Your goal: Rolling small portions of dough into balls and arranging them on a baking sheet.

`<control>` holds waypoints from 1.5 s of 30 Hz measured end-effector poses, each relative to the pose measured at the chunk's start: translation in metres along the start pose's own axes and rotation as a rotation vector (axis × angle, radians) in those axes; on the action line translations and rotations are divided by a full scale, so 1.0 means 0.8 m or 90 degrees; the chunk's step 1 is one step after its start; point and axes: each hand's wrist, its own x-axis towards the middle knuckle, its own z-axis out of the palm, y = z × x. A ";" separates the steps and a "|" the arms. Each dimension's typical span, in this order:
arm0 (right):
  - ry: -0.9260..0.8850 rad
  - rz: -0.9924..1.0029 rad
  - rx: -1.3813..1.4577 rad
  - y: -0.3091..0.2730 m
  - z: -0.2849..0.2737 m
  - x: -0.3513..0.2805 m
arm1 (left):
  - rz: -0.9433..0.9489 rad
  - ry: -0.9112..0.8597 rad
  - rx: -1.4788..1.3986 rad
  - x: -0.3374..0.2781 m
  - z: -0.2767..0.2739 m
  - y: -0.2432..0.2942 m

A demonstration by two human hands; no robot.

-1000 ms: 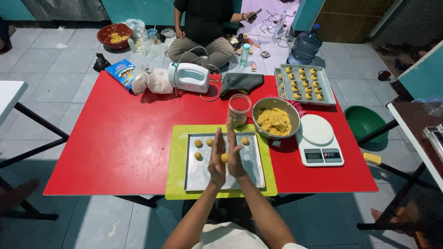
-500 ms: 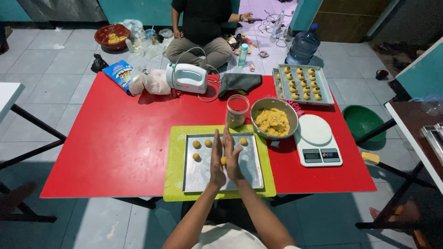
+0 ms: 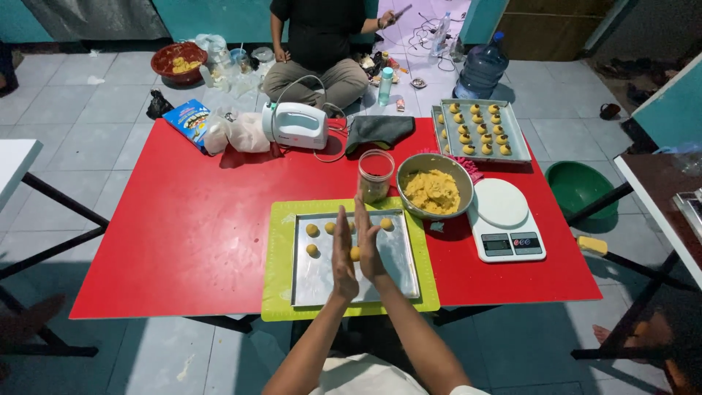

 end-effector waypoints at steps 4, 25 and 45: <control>-0.003 -0.008 0.000 0.023 -0.009 -0.008 | -0.021 0.030 -0.019 0.011 -0.011 0.005; -0.016 -0.260 -0.628 -0.008 -0.075 0.043 | 0.009 0.209 0.227 0.042 -0.147 -0.001; -0.098 -0.360 -1.323 0.002 -0.042 0.057 | -0.031 0.409 0.008 0.018 -0.216 -0.040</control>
